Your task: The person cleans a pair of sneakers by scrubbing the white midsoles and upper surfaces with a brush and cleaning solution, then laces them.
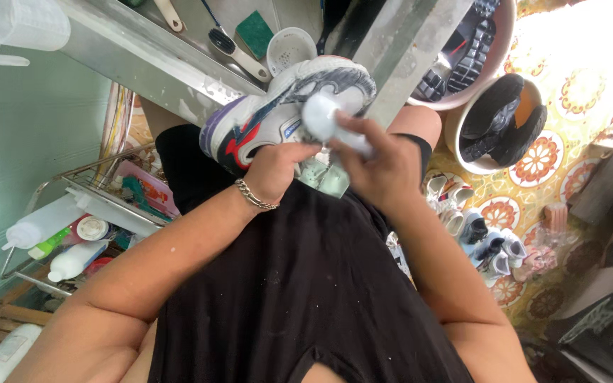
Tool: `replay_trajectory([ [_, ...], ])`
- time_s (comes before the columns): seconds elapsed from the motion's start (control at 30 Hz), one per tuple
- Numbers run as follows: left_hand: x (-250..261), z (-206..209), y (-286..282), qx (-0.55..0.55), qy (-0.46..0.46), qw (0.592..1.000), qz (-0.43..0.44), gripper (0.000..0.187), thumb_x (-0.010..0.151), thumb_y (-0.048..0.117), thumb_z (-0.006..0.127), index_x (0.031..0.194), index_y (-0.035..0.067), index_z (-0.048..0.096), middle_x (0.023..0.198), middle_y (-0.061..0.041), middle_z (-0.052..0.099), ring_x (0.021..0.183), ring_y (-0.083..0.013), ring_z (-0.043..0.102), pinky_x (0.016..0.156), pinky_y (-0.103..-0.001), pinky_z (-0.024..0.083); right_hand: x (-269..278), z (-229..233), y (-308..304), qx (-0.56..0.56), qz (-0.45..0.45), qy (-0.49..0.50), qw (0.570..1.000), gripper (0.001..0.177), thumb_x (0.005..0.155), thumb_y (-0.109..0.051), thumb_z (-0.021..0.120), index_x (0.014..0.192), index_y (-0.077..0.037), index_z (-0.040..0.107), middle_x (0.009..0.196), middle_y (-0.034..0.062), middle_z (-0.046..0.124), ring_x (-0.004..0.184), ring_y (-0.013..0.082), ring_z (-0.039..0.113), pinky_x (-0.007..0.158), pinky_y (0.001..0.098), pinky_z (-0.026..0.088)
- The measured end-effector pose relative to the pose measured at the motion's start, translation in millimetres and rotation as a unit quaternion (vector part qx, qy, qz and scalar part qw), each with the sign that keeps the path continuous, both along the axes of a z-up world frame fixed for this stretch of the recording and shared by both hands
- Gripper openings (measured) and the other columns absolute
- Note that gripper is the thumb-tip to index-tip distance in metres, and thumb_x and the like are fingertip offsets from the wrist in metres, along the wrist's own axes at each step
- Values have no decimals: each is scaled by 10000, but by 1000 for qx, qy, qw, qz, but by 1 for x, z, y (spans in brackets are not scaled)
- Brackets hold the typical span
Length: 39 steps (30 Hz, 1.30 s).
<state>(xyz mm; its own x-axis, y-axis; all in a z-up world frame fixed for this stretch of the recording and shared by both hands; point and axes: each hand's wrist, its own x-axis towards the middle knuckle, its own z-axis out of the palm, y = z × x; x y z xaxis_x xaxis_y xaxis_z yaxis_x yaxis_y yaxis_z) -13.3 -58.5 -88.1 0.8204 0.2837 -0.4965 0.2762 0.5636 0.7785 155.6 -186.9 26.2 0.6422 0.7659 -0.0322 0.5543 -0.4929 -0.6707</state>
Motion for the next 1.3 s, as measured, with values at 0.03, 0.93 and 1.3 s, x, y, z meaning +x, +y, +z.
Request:
replay_trajectory([
  [0.03, -5, -1, 2, 80, -28, 996, -28, 317, 1012, 137, 545, 1190, -53, 725, 1195, -117, 757, 1105, -150, 702, 980, -263, 519, 0, -1, -2, 15, 7, 10, 1000, 325, 895, -205, 857, 1182, -139, 722, 940, 84, 781, 777, 178, 758, 691, 298, 568],
  [0.93, -6, 42, 23, -250, -29, 956, 148, 192, 918, 2, 622, 1064, -62, 728, 1084, -132, 742, 1026, -217, 699, 948, -340, 532, 32, -14, 21, 92, 166, 9, 982, 331, 875, -180, 890, 1172, -122, 755, 990, 105, 795, 736, 161, 766, 605, 276, 570],
  [1.3, -16, 49, 53, -330, -112, 902, 256, 254, 909, -35, 588, 1151, -96, 629, 1142, -156, 694, 1082, -270, 674, 989, -372, 517, 59, 0, 58, 46, 171, -126, 976, 295, 944, -254, 861, 1216, -183, 771, 870, 51, 766, 701, 179, 745, 598, 291, 546],
])
